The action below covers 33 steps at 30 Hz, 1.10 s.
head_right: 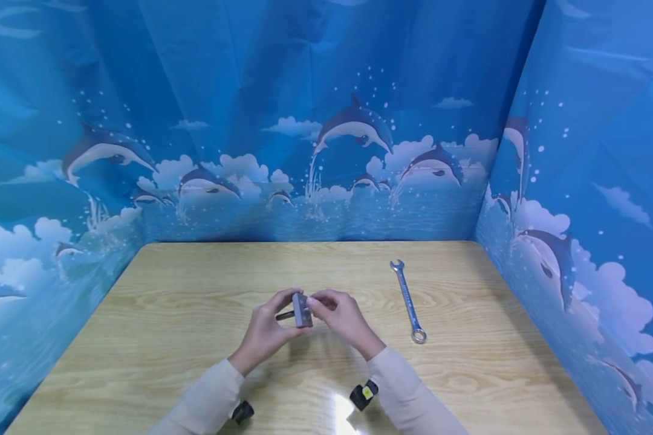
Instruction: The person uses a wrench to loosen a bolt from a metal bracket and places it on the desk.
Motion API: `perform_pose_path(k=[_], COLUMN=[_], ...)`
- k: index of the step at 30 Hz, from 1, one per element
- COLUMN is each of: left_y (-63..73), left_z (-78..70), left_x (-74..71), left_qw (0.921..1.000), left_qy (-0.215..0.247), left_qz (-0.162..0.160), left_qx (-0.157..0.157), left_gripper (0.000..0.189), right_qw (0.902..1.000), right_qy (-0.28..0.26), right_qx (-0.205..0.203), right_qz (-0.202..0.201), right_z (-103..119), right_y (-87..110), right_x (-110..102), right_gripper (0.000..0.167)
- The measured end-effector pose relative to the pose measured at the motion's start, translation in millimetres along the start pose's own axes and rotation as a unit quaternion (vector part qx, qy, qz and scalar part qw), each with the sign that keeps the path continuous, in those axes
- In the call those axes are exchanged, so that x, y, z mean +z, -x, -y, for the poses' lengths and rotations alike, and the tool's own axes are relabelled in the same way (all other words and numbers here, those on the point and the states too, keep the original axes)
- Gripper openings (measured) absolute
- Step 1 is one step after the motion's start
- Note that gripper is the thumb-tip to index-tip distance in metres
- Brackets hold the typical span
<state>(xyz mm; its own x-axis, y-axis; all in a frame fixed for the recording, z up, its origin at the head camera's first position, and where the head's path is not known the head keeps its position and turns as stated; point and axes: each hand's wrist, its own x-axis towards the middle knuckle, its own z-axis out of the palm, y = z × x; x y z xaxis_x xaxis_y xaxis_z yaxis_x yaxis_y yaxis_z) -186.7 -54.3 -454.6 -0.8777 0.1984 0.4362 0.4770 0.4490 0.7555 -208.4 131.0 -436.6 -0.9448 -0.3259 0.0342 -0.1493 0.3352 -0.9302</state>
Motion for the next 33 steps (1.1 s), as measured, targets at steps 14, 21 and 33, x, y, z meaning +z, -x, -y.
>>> perform_pose_path(k=[14,21,33], left_y=[2.8,3.3,2.8], left_z=[-0.9,-1.3,0.8], left_x=[2.2,1.0,1.1], left_qw=[0.9987,0.9991,0.9995], left_qy=[-0.04,-0.035,-0.03], left_qz=[0.002,0.001,0.008], left_qx=[0.031,0.023,0.009], left_gripper=[0.072,0.073,0.073], right_qw=[0.9933,0.9971,0.9991], right_qy=[-0.047,-0.04,-0.024], right_qx=[0.104,0.06,0.031], right_qz=[0.015,0.027,0.019], right_z=[-1.1,-0.1,-0.1], right_y=[-1.0,0.5,0.0], right_x=[4.9,0.2,0.4], right_gripper=[0.045,0.026,0.025])
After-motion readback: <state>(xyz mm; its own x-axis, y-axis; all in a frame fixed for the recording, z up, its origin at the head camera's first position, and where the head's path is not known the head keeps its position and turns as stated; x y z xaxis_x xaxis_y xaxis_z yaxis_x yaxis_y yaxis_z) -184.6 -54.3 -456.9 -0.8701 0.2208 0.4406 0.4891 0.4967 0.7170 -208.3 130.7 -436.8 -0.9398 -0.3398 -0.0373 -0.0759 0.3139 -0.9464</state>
